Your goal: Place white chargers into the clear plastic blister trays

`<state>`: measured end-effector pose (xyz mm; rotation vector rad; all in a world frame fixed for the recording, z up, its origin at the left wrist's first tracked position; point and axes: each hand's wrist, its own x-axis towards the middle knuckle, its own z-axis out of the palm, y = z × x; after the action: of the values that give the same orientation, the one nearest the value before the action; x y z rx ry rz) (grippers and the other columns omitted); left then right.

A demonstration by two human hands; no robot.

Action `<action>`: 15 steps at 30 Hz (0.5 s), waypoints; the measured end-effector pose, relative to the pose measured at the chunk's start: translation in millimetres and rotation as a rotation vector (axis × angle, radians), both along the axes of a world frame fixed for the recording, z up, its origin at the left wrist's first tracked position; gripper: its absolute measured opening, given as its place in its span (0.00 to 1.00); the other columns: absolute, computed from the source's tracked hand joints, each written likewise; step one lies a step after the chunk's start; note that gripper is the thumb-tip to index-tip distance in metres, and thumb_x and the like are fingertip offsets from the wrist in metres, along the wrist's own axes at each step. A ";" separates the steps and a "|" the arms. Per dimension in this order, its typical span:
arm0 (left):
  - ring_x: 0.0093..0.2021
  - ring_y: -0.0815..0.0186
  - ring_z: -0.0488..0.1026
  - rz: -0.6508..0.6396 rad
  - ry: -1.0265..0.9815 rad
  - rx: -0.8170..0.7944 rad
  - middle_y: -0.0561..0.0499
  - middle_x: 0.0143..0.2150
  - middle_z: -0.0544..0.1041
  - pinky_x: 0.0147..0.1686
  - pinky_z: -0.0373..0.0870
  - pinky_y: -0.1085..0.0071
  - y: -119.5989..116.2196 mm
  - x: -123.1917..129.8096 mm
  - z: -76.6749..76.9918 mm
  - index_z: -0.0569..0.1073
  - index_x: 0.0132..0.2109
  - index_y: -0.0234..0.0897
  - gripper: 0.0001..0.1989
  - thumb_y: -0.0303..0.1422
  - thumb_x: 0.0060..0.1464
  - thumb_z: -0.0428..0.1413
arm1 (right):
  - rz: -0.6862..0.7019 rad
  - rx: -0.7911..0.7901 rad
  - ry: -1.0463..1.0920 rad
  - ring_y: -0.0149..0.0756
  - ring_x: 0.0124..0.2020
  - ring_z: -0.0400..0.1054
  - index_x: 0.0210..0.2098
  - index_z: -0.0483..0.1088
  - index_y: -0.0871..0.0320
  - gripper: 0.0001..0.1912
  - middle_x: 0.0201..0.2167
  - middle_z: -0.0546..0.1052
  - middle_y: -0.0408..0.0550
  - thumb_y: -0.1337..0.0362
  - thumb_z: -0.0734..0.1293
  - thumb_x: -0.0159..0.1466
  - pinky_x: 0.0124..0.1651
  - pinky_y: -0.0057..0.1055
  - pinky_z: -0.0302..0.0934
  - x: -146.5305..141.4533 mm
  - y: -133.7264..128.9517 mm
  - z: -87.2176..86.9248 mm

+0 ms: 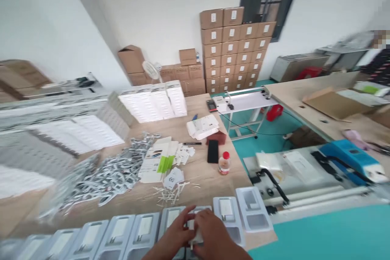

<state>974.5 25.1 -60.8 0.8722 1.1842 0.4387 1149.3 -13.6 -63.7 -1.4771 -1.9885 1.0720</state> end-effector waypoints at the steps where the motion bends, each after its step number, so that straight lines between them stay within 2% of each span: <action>1: 0.30 0.67 0.71 -0.041 -0.001 0.027 0.42 0.56 0.73 0.25 0.66 0.73 1.8 1.3 -3.5 0.68 0.59 0.46 0.38 0.25 0.37 0.64 | 0.010 -0.001 -0.030 0.49 0.50 0.68 0.38 0.71 0.54 0.18 0.46 0.77 0.50 0.62 0.75 0.48 0.54 0.41 0.60 -1.8 3.6 8.5; 3: 0.33 0.64 0.74 -0.058 -0.058 0.015 0.40 0.58 0.71 0.28 0.69 0.71 5.7 3.5 -10.7 0.67 0.61 0.46 0.41 0.29 0.36 0.68 | 0.036 -0.028 -0.090 0.47 0.48 0.68 0.37 0.72 0.54 0.16 0.44 0.77 0.49 0.61 0.75 0.50 0.52 0.39 0.61 7.8 12.4 19.0; 5: 0.41 0.56 0.76 0.005 -0.112 -0.047 0.40 0.64 0.67 0.34 0.71 0.66 8.3 4.8 -14.7 0.68 0.61 0.49 0.42 0.34 0.36 0.70 | 0.023 -0.046 -0.140 0.44 0.47 0.69 0.38 0.72 0.53 0.16 0.42 0.77 0.46 0.63 0.74 0.50 0.50 0.35 0.61 32.9 18.4 21.9; 7: 0.51 0.48 0.74 0.080 -0.129 -0.091 0.41 0.67 0.63 0.39 0.72 0.63 9.5 4.5 -12.9 0.71 0.59 0.50 0.39 0.36 0.36 0.71 | -0.074 -0.056 -0.196 0.42 0.46 0.70 0.41 0.72 0.52 0.18 0.42 0.77 0.44 0.67 0.72 0.50 0.50 0.33 0.61 68.1 20.9 19.6; 9: 0.57 0.45 0.71 0.120 -0.119 -0.098 0.40 0.66 0.65 0.40 0.72 0.63 10.6 2.4 -7.3 0.74 0.56 0.48 0.35 0.37 0.37 0.71 | -0.206 -0.059 -0.255 0.42 0.49 0.70 0.44 0.70 0.53 0.19 0.45 0.76 0.47 0.71 0.68 0.52 0.52 0.35 0.60 107.6 23.2 14.0; 12: 0.57 0.44 0.71 0.151 -0.091 -0.082 0.38 0.62 0.70 0.41 0.72 0.62 12.1 -2.8 0.3 0.76 0.53 0.43 0.32 0.40 0.37 0.71 | -0.338 -0.062 -0.333 0.47 0.52 0.69 0.45 0.69 0.55 0.20 0.47 0.75 0.52 0.75 0.66 0.53 0.54 0.39 0.59 159.4 27.9 2.6; 15: 0.54 0.46 0.74 0.169 -0.069 -0.084 0.38 0.58 0.74 0.41 0.73 0.62 11.2 -7.3 2.1 0.77 0.51 0.41 0.31 0.42 0.37 0.71 | -0.379 -0.065 -0.381 0.48 0.52 0.69 0.43 0.70 0.57 0.20 0.47 0.75 0.54 0.76 0.66 0.52 0.53 0.39 0.60 186.3 29.1 -9.9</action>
<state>967.3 36.3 -58.7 0.6821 1.2081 0.5476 1335.6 15.5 -73.6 -2.1161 -1.8038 0.7408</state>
